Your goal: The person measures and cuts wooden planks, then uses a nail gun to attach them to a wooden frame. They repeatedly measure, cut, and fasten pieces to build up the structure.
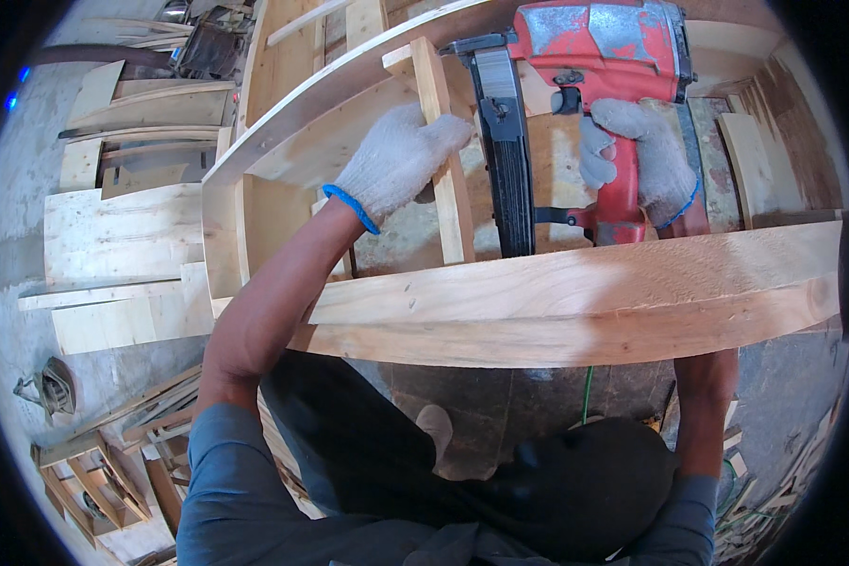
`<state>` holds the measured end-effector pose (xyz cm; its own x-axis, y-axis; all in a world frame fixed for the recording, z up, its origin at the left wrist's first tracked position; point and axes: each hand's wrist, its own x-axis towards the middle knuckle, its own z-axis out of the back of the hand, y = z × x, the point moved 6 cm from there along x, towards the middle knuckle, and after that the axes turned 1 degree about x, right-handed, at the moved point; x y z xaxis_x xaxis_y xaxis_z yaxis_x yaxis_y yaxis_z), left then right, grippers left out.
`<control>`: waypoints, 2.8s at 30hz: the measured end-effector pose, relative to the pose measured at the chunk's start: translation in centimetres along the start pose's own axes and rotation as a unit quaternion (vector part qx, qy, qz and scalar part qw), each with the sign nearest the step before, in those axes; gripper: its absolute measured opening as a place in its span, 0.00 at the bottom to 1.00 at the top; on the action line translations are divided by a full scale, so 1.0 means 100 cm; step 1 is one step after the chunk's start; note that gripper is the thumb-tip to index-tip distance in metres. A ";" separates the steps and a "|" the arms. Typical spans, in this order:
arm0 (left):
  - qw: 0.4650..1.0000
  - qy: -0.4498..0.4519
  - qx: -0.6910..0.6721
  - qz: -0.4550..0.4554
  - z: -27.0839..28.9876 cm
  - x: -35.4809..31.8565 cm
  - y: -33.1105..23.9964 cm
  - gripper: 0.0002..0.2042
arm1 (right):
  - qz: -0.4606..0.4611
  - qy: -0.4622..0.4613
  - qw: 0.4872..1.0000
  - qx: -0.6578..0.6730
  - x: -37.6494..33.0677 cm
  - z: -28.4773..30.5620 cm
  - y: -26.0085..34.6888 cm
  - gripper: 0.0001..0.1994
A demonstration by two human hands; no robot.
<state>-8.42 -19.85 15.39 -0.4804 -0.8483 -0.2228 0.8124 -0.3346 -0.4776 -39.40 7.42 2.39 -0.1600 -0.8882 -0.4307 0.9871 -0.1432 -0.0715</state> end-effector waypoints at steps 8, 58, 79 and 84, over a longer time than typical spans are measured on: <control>0.995 0.025 -0.049 0.082 -0.002 -0.001 -0.009 0.21 | 0.004 -0.039 0.999 0.030 0.000 -0.016 -0.005 0.21; 0.950 0.151 -0.236 0.141 -0.099 -0.216 0.000 0.18 | 0.096 0.048 0.379 0.919 -0.061 -0.027 0.094 0.13; 0.994 -0.057 0.067 -0.065 -0.115 -0.129 0.002 0.20 | 0.149 0.041 0.335 0.929 -0.055 -0.025 0.092 0.11; 0.998 -0.028 -0.056 0.012 -0.104 -0.139 -0.026 0.19 | 0.076 0.002 0.379 0.922 -0.057 -0.029 0.086 0.11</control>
<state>-7.29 -2.96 10.89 -0.4394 -0.8780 -0.1900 0.7805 -0.2684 -0.5646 -30.00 12.53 1.64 -0.0977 -0.9476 -0.3043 -0.6936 -0.1544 0.7037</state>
